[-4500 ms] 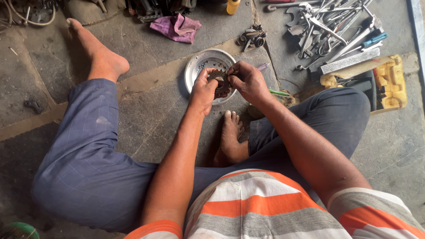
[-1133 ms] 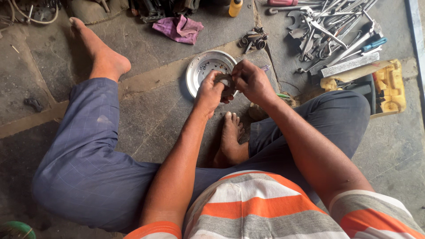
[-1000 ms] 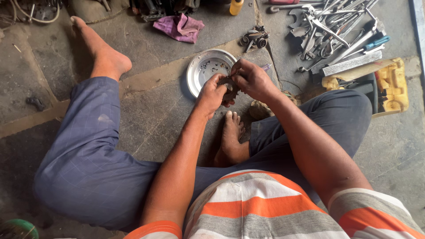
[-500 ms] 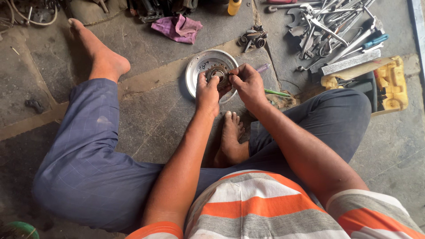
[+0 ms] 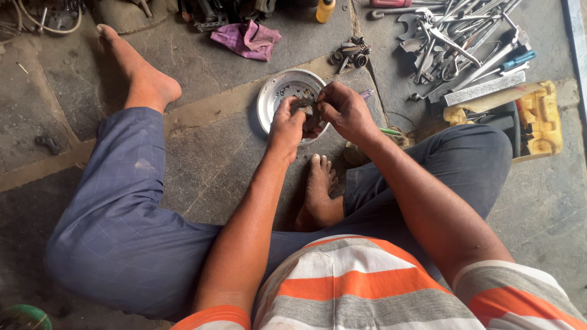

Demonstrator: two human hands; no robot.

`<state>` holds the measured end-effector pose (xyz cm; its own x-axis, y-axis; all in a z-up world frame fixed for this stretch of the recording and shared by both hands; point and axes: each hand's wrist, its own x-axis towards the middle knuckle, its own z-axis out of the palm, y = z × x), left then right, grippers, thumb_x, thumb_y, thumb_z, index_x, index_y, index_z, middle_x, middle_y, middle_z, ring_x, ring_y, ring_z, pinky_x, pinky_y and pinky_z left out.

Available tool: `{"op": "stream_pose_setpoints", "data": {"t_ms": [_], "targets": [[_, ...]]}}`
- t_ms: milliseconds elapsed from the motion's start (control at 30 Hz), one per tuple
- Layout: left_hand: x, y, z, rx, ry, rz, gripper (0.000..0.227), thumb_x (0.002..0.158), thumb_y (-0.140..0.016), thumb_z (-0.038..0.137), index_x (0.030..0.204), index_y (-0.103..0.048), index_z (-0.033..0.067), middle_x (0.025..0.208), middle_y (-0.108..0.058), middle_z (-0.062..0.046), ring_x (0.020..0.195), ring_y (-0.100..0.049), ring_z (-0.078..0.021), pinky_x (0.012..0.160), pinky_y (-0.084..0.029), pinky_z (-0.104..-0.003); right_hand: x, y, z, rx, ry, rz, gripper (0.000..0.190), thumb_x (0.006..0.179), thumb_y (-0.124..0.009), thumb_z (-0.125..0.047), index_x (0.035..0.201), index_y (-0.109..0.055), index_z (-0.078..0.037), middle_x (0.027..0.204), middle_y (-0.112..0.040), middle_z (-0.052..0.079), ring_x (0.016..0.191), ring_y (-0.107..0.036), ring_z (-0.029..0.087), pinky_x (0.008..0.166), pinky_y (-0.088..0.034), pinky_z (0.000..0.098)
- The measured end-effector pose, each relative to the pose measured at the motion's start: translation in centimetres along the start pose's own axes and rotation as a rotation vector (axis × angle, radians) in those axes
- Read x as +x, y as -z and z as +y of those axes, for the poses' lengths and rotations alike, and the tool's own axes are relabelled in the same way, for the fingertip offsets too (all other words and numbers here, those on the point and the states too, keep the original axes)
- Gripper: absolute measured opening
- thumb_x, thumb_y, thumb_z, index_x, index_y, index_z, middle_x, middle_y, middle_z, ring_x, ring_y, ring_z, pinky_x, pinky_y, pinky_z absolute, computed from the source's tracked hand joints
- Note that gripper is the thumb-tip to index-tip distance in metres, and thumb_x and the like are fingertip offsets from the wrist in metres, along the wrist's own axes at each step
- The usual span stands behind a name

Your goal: The person sits on the floor and cleans a small mechanical part by hand, rubbing it over a white plate containing liquid. The person repeatedly dips the part into the liquid and rubs it between their fingers to remove dirt.

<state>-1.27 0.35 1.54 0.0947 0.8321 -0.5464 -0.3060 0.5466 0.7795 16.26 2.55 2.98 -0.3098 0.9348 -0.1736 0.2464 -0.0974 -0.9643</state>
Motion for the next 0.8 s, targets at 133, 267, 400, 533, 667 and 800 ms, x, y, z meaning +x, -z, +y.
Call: {"op": "stream_pose_setpoints", "data": {"t_ms": [133,267,400,533,667,800], "targets": [[-0.2,0.0,0.5,0.115,0.054,-0.097,0.027,0.092,-0.047,0.001,0.118,-0.052,0.0036,0.087,-0.073,-0.014,0.056,-0.071,-0.0169,0.043,-0.055,-0.028,0.3,0.9,-0.5,0.154,-0.141,-0.110,0.011,0.100,-0.058,-0.002,0.110,-0.055,-0.003,0.086,-0.065,0.003,0.073,-0.060,0.008,0.065,-0.052,0.0255],[0.0,1.0,1.6,0.249,0.061,-0.184,0.024,0.092,-0.051,0.003,0.115,-0.057,0.0037,0.084,-0.072,-0.012,0.055,-0.069,-0.0162,0.040,-0.053,-0.028,0.2,1.4,-0.6,0.170,-0.182,-0.214,0.010,0.100,-0.059,-0.002,0.109,-0.055,-0.004,0.083,-0.065,0.003,0.072,-0.060,0.009,0.065,-0.053,0.0255],[0.5,1.8,1.8,0.270,0.010,-0.250,0.022,0.093,-0.054,0.004,0.114,-0.060,0.0015,0.085,-0.072,-0.010,0.058,-0.069,-0.0160,0.043,-0.055,-0.029,-0.3,0.6,-0.2,0.224,-0.019,-0.157,0.011,0.100,-0.061,0.001,0.109,-0.055,-0.002,0.092,-0.062,0.002,0.082,-0.063,0.009,0.073,-0.056,0.0256],[1.2,2.2,1.5,0.148,-0.068,-0.121,0.026,0.092,-0.062,0.008,0.117,-0.056,0.0056,0.084,-0.071,-0.011,0.060,-0.070,-0.0180,0.049,-0.058,-0.032,0.7,0.0,-0.2,0.172,0.071,-0.012,0.010,0.097,-0.062,0.003,0.104,-0.055,-0.001,0.091,-0.066,0.003,0.081,-0.064,0.010,0.072,-0.056,0.0265],[1.2,2.3,1.7,-0.005,-0.175,-0.039,0.027,0.098,-0.067,0.012,0.122,-0.059,0.0034,0.096,-0.073,-0.011,0.073,-0.071,-0.0201,0.060,-0.059,-0.032,1.1,-0.2,-0.6,0.283,0.054,0.121,0.009,0.097,-0.062,0.000,0.099,-0.054,-0.002,0.087,-0.067,0.002,0.077,-0.066,0.011,0.071,-0.057,0.0261],[2.6,0.0,2.9,-0.111,-0.013,0.021,0.026,0.093,-0.060,0.011,0.118,-0.055,0.0066,0.098,-0.071,-0.010,0.075,-0.074,-0.0237,0.062,-0.066,-0.040,2.0,-0.3,-1.0,0.226,0.102,0.286,0.011,0.093,-0.065,0.003,0.099,-0.057,-0.002,0.087,-0.063,0.003,0.079,-0.061,0.010,0.072,-0.055,0.0260]]}}
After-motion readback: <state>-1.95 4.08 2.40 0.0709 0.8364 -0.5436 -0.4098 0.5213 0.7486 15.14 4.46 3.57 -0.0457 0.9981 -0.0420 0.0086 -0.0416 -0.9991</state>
